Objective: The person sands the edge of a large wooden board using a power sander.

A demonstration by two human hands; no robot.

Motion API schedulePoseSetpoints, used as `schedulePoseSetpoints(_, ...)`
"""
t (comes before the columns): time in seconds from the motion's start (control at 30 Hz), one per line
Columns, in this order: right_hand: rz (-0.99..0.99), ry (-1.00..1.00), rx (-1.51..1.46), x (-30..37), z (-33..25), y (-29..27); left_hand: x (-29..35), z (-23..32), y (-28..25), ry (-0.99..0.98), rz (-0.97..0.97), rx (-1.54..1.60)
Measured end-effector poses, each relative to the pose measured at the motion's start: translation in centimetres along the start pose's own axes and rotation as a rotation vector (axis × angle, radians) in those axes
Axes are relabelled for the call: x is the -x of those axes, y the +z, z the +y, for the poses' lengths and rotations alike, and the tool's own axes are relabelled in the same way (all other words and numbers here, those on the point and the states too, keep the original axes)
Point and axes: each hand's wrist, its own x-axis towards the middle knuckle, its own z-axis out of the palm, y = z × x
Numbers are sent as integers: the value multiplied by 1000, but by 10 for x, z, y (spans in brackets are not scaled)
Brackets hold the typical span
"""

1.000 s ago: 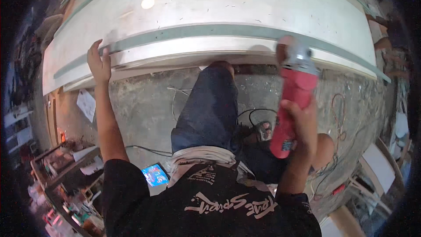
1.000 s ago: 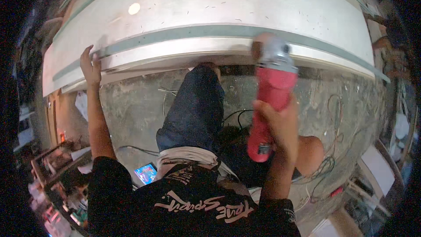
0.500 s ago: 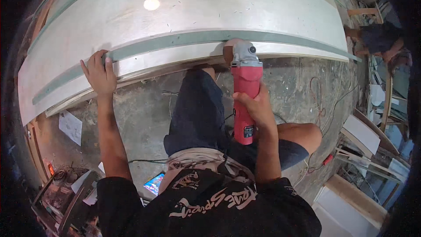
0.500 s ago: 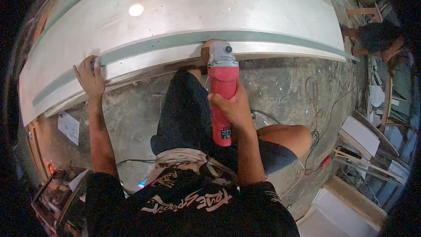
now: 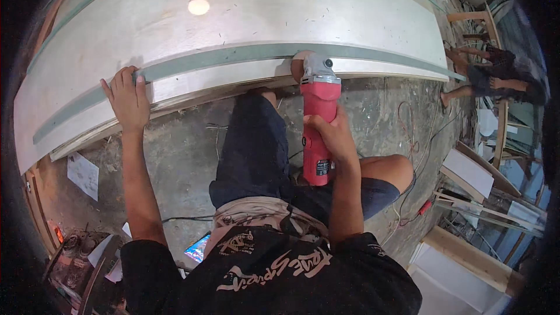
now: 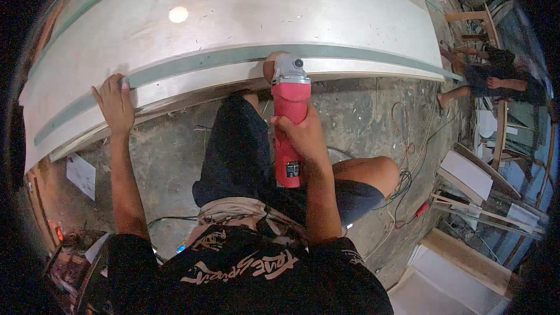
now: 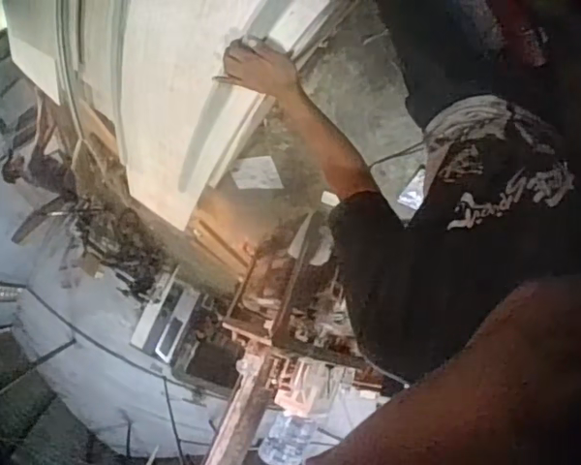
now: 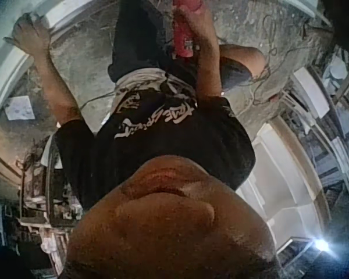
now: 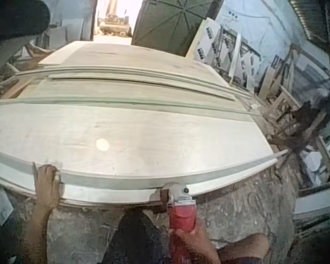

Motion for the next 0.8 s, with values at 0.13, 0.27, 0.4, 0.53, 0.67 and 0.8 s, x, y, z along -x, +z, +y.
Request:
schedulePoseSetpoints(0.13,8,9,55,0,-5,3,1,-7,2,16,-5,-24)
schedulePoseSetpoints(0.27,-37,-15,77,-1,-8,7,-2,-5,-1,33,-10,-14)
schedulePoseSetpoints(0.4,24,21,58,-1,-17,19,3,-7,-2,-20,-37,-11)
schedulePoseSetpoints(0.53,-62,82,63,-3,-19,21,-2,-2,1,3,3,4)
schedulePoseSetpoints(0.67,-123,25,172,7,-28,49,-1,-2,-3,6,26,14)
schedulePoseSetpoints(0.8,-241,24,35,7,-19,71,0,-1,-5,4,28,46)
